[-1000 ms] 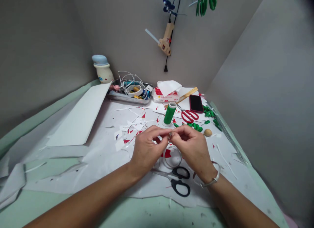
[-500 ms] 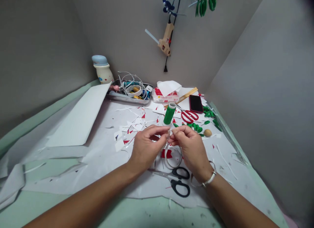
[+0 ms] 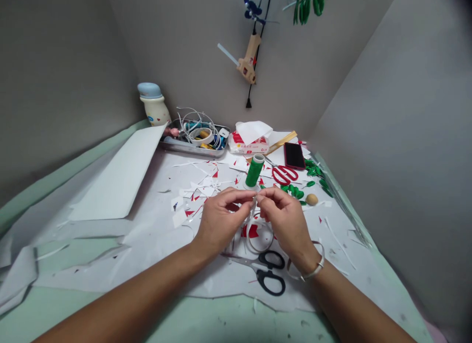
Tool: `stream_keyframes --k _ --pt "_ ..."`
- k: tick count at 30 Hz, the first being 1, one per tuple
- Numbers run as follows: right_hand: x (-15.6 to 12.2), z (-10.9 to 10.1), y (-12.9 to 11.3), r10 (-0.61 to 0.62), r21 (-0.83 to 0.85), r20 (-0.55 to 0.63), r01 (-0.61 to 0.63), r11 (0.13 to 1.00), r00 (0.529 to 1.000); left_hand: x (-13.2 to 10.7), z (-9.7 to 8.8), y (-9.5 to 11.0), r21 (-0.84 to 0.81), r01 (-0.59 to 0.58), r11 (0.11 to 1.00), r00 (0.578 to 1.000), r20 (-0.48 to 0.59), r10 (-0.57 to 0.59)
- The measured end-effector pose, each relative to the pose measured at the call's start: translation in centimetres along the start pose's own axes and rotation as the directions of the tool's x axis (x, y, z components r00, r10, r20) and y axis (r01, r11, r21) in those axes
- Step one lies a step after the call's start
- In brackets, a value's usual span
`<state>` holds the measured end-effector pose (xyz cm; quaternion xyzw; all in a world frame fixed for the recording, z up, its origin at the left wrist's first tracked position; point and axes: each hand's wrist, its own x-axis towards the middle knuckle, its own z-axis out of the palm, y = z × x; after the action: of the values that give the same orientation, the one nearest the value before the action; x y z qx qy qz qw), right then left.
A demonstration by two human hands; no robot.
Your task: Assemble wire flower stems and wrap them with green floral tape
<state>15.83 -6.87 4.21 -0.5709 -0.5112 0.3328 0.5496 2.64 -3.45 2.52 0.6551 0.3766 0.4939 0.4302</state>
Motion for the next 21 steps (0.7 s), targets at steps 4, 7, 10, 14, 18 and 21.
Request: stream_keyframes --k 4,7,10,14,18,21 --pt "0.1 -0.2 0.0 0.018 0.013 -0.036 -0.017 1.0 0.999 0.1 0.0 -0.1 -0.036 0.035 0.999 0.999 -0.009 -0.035" --pt "0.1 -0.3 0.5 0.012 0.019 -0.022 -0.011 1.0 1.0 0.3 -0.1 -0.3 -0.1 0.127 0.987 0.991 -0.019 -0.13" --pt "0.1 -0.2 1.4 -0.026 0.035 0.015 0.025 0.999 1.0 0.7 -0.4 -0.5 -0.166 0.192 0.967 0.979 -0.042 -0.201" --pt "0.1 0.1 2.0 -0.101 0.003 0.008 0.101 0.995 0.995 1.1 -0.6 -0.7 -0.213 0.235 0.948 0.967 -0.046 -0.25" --pt "0.2 0.5 2.0 -0.133 -0.045 0.032 0.134 0.99 0.991 0.9 -0.3 -0.7 -0.221 0.221 0.95 0.974 0.005 -0.226" --pt "0.4 0.5 2.0 -0.108 -0.027 0.021 0.108 0.994 0.994 0.6 0.0 -0.9 -0.21 0.221 0.952 0.975 0.05 -0.216"
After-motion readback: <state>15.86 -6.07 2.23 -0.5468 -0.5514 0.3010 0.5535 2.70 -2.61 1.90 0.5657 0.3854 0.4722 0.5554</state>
